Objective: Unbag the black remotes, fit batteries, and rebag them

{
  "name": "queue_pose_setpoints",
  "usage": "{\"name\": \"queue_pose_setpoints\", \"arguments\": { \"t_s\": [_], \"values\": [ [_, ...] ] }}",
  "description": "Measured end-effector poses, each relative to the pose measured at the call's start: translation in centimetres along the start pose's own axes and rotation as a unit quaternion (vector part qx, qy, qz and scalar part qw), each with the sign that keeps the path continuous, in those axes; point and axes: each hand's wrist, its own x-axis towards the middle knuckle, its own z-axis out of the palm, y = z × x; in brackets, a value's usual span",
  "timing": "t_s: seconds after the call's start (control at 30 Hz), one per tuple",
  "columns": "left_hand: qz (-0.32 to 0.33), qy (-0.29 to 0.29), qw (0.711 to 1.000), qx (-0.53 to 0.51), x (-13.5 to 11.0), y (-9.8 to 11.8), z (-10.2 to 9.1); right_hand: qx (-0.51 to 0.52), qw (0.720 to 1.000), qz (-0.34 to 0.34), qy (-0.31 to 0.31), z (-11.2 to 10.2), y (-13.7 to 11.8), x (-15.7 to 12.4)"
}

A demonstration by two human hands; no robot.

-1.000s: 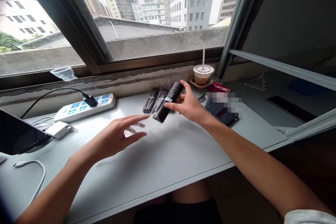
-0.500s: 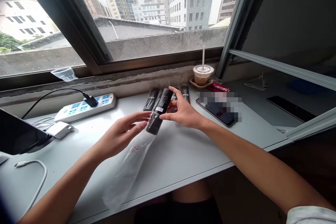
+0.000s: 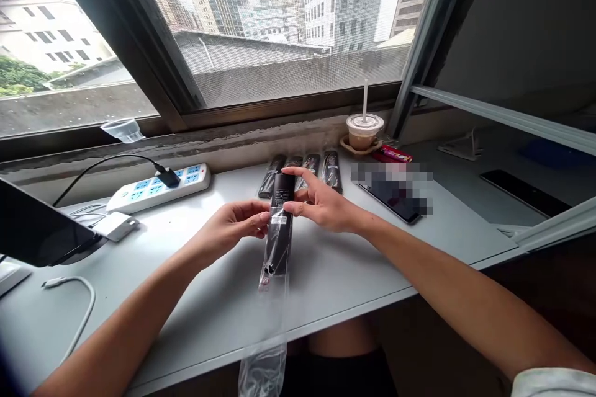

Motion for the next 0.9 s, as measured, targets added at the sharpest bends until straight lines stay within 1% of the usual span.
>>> {"name": "queue_pose_setpoints", "arguments": {
  "t_s": [0.07, 0.13, 0.23, 0.3, 0.4, 0.47, 0.53, 0.6, 0.7, 0.8, 0.9],
  "values": [
    [-0.002, 0.000, 1.000, 0.002, 0.0, 0.0, 0.0, -0.004, 1.000, -0.003, -0.005, 0.1, 0.1, 0.0],
    [0.001, 0.005, 1.000, 0.010, 0.1, 0.0, 0.0, -0.015, 1.000, -0.001, 0.003, 0.1, 0.1, 0.0],
    [0.015, 0.015, 0.999, 0.028, 0.1, -0.1, 0.1, -0.036, 0.999, 0.003, 0.022, 0.1, 0.1, 0.1],
    [0.029, 0.029, 0.998, 0.039, 0.1, -0.1, 0.3, -0.048, 0.999, 0.018, 0.018, 0.1, 0.0, 0.0],
    [0.055, 0.046, 0.996, 0.056, 0.1, -0.2, 0.4, -0.073, 0.996, 0.043, -0.040, 0.2, -0.2, -0.1],
    [0.072, 0.041, 0.994, 0.068, 0.2, -0.4, 0.4, -0.081, 0.991, 0.059, -0.088, 0.4, -0.4, -0.2],
    [0.081, 0.033, 0.994, 0.071, 0.3, -0.6, 0.4, -0.081, 0.988, 0.081, -0.099, 0.4, -0.5, -0.2],
    [0.081, 0.032, 0.994, 0.060, 0.4, -0.9, 0.5, -0.079, 0.990, 0.097, -0.072, 0.3, -0.4, -0.2],
    [0.072, 0.036, 0.996, 0.037, 0.5, -1.2, 0.6, -0.075, 0.992, 0.093, -0.030, 0.1, -0.2, 0.0],
    [0.055, 0.046, 0.997, 0.006, 0.5, -1.3, 0.8, -0.067, 0.994, 0.080, -0.014, 0.0, 0.0, 0.1],
    [0.019, 0.054, 0.998, -0.020, 0.4, -1.1, 1.0, -0.063, 0.995, 0.073, 0.001, -0.1, 0.1, 0.1]
  ]
}}
